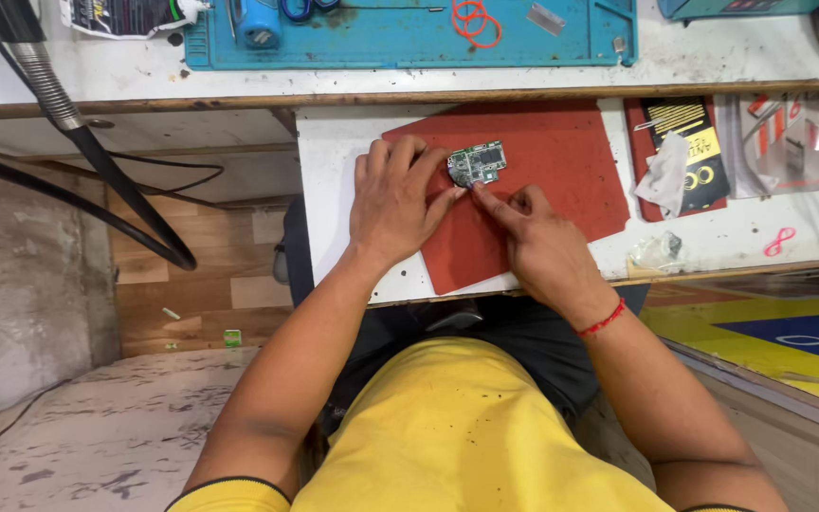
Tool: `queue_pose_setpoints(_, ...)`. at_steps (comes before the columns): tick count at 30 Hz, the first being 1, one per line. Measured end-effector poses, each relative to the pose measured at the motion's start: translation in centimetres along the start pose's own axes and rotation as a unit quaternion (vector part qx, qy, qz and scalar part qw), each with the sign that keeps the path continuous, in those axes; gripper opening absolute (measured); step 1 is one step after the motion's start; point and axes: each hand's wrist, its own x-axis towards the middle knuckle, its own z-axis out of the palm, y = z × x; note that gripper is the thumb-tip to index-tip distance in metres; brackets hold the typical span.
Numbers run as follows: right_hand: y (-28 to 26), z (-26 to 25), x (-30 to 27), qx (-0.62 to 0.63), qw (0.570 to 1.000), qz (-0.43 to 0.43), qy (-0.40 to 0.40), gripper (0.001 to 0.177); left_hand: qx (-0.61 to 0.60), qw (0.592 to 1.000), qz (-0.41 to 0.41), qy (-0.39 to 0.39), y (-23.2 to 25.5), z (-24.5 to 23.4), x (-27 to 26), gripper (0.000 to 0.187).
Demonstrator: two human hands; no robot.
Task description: The person uses a small tool to scrape and clean the surface of a small electronic circuit board placed on a red mat. They repeatedly rub the tool across the board's components and traces, occasionally lifting the board to inspect it. The workspace is cluttered with various tools and electronic parts.
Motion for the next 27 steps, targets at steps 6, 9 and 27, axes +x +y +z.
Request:
queue_pose_setpoints(6, 2.1, -1.1, 1.5, -0.022, 0.998, -0.054, -0.007, 0.065, -0.025, 0.999, -0.032, -0.008, 0.3, -0.1, 0.0, 0.048)
queue_pose_setpoints(9, 3.8, -1.8, 2.9, -0.106, 0.994, -0.033, 0.017, 0.059, -0.028, 0.999, -0.036, -0.013, 0.2, 0.0, 0.2, 0.052)
queue_pose_setpoints(27, 4.3, -3.1, 4.8, -0.098, 0.976, -0.193, -0.038, 0.062, -0.036, 0.999, -0.028, -0.003, 0.2, -0.1, 0.3, 0.052)
